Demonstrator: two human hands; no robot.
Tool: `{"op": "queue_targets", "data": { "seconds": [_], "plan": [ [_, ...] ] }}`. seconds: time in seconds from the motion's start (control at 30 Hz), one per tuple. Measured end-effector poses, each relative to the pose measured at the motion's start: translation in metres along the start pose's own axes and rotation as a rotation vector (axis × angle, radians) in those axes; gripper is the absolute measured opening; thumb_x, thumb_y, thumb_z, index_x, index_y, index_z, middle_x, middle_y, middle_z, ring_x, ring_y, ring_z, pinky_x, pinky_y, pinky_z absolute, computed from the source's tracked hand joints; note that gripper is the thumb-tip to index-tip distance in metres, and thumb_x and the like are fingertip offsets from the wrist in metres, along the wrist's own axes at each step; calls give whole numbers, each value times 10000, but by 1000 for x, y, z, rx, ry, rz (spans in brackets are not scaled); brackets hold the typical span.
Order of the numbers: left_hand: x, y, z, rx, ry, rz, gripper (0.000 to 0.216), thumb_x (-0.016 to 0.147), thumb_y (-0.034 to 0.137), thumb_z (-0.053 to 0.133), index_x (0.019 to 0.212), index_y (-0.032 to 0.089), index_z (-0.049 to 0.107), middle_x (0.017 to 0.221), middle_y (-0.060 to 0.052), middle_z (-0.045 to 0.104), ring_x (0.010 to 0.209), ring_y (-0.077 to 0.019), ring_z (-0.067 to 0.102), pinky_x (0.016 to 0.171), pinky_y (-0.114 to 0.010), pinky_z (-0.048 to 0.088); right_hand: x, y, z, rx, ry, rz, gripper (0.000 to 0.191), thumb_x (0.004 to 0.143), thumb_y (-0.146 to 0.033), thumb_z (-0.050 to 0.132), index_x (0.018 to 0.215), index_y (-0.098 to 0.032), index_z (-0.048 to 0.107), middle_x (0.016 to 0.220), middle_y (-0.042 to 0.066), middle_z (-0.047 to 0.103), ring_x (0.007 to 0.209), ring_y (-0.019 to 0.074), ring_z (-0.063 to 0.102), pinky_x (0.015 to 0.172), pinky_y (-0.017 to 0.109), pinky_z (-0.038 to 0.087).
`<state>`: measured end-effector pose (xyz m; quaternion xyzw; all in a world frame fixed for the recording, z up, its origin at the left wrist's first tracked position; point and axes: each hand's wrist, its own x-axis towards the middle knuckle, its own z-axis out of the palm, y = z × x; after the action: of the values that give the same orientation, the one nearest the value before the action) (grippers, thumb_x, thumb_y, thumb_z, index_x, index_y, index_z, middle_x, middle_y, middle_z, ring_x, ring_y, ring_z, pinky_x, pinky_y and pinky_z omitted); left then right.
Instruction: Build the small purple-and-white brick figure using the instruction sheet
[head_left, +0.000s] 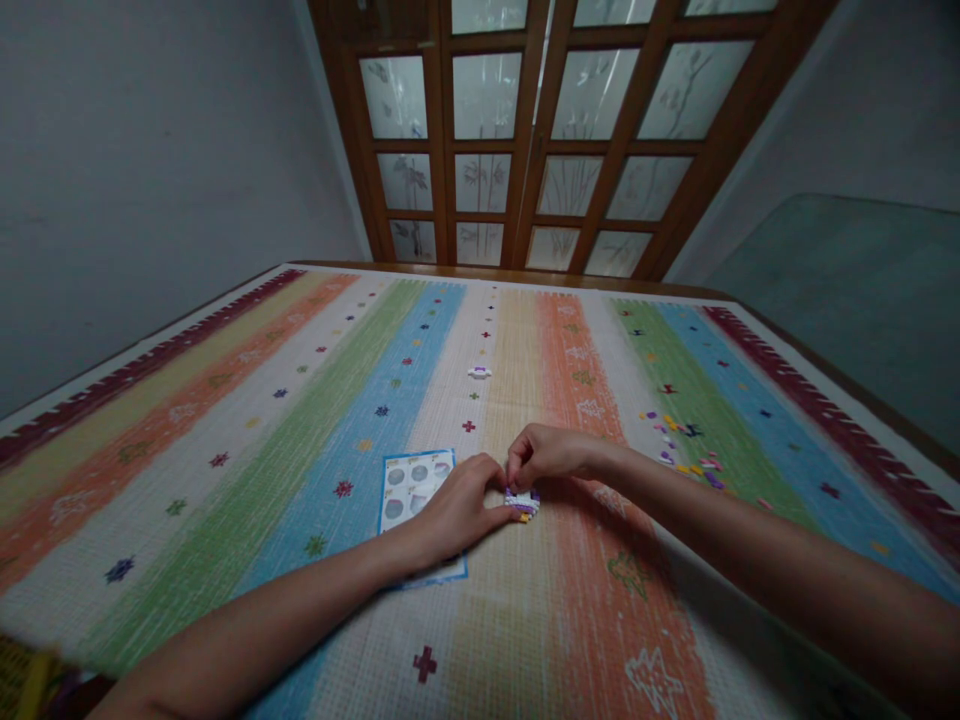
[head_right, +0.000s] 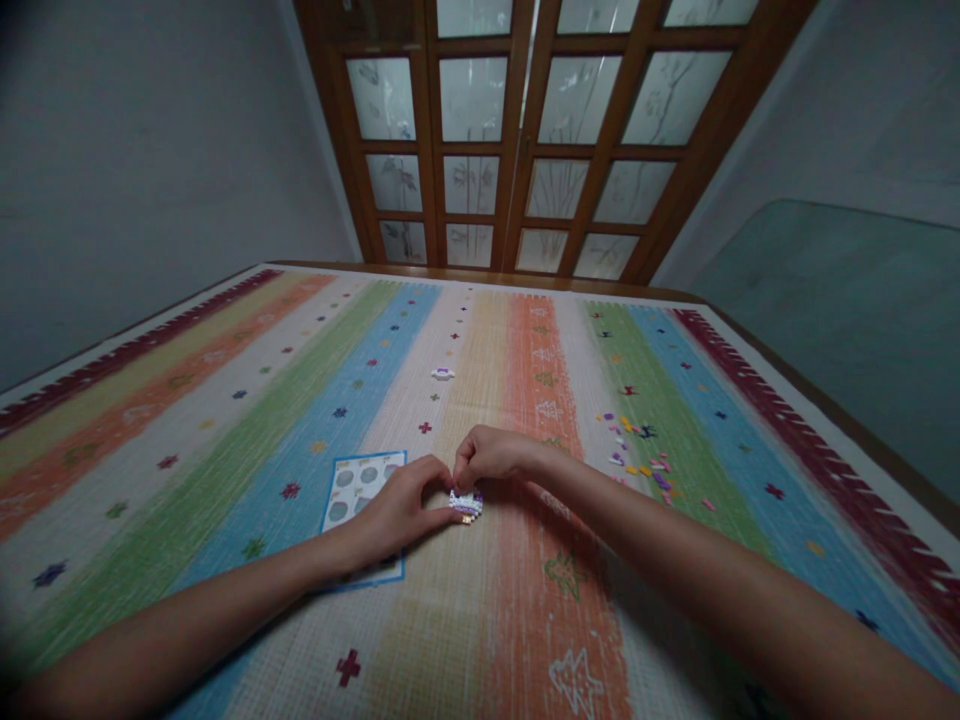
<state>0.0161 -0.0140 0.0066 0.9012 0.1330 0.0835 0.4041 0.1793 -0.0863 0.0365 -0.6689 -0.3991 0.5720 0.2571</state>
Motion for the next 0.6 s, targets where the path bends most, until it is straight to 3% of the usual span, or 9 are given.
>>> {"op": "queue_targets", "data": {
  "seconds": [0.43,0.53,0.6],
  "plan": [
    [0,-1,1,-27,10,-1,279,715,369,723,864,162,608,868,-49,629,795,-188,567,705,-302,412,17,-1,-12,-71,-134,54,108,453,-154,745,522,-145,661,473,-45,589,500,84,501,559,215,393],
    [-1,-1,0,-27,20,-1,263,723,364,714,860,170,600,870,-40,624,785,-181,562,704,-301,409,8,-2,-17,-37,-91,0,133,501,-211,744,604,-155,680,549,-38,624,532,82,513,552,208,381],
    [-2,-1,1,-18,25,7,262,723,370,712,837,169,588,852,-37,614,768,-175,552,695,-297,405,-5,-1,-22,-3,8,-75,159,547,-259,735,659,-159,684,585,-32,629,530,79,505,526,207,365]
  ]
}}
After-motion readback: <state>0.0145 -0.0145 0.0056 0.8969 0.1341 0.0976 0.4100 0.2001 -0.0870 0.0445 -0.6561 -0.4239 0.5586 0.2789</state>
